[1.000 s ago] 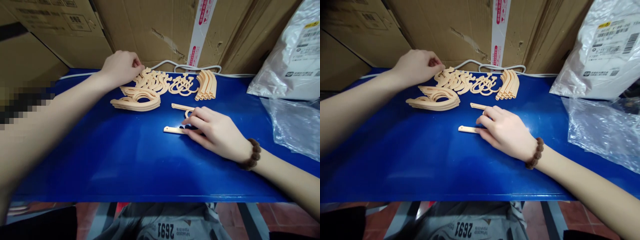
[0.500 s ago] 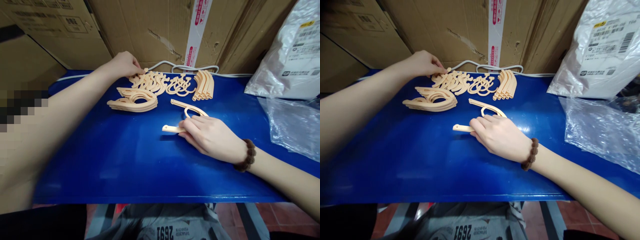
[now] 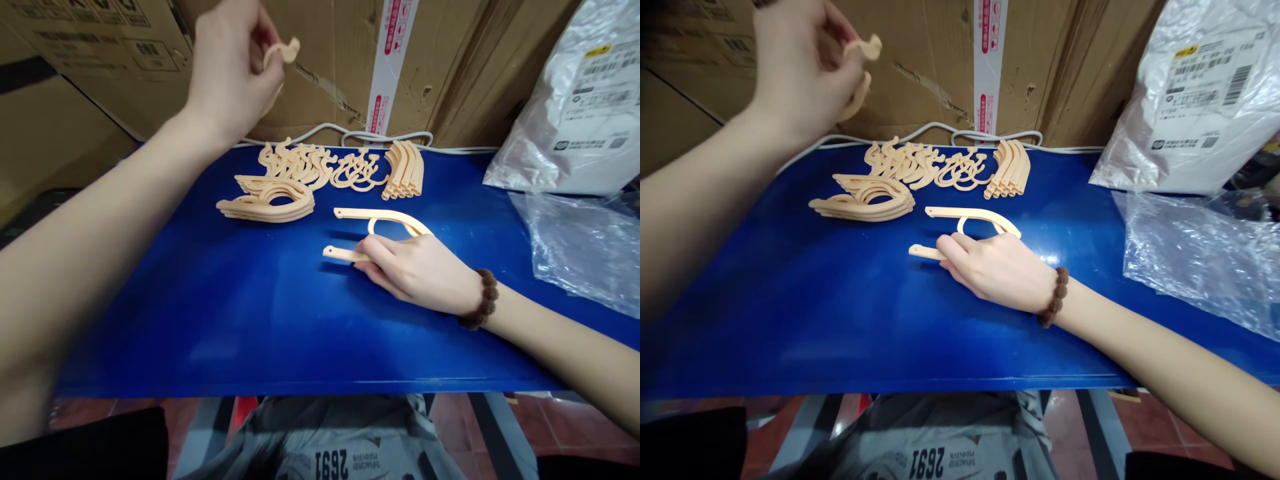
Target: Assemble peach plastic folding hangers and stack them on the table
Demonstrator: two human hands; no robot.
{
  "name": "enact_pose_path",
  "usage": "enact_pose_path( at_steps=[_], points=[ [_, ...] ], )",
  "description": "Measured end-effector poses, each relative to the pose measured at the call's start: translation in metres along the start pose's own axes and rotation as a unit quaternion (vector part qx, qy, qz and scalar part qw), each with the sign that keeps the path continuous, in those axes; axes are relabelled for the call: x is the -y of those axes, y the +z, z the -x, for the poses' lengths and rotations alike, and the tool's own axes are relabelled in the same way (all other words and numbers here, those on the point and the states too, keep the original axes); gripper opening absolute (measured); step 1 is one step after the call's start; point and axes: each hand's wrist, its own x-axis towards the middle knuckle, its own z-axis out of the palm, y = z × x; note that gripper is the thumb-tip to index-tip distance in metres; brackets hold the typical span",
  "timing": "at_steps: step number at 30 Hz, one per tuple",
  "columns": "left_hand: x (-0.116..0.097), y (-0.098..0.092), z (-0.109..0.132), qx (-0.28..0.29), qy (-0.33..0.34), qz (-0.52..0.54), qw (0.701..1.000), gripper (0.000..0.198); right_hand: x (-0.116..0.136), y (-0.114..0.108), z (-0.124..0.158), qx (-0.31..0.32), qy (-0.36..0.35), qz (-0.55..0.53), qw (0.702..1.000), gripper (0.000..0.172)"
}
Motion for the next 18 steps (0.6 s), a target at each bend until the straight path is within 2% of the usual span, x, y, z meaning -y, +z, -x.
enact_pose_path(
  at_steps=[2, 3, 5, 7, 9, 13, 18],
  points=[
    [-0.023, -0.02, 0.013, -0.026, 0.067, 0.036, 0.997, 0.039, 0.0, -0.001, 0.0, 0.001, -0.001, -0.012, 1.0, 0.033],
    [-0.036, -0.027, 0.023, -0.003, 0.09, 0.035, 0.995, 0.037, -0.001, -0.001, 0.0, 0.006, -0.001, -0.021, 1.0, 0.032],
    [-0.06, -0.037, 0.045, -0.004, 0.106, 0.017, 0.994, 0.03, -0.001, 0.0, 0.0, 0.02, 0.0, -0.037, 0.999, 0.031],
    [-0.078, -0.041, 0.07, 0.036, 0.108, 0.023, 0.993, 0.035, -0.002, 0.0, 0.0, 0.03, 0.004, -0.046, 0.998, 0.03],
    [-0.088, -0.038, 0.095, 0.082, 0.12, 0.034, 0.989, 0.031, -0.002, 0.001, 0.0, 0.031, 0.008, -0.046, 0.998, 0.028],
    [-0.082, -0.024, 0.13, 0.142, 0.184, 0.039, 0.972, 0.032, -0.001, 0.001, 0.0, 0.001, 0.013, -0.036, 0.999, 0.023],
    [-0.062, -0.009, 0.139, 0.177, 0.179, 0.076, 0.965, 0.027, -0.001, -0.003, 0.0, -0.026, 0.051, -0.023, 0.998, 0.028]
  ],
)
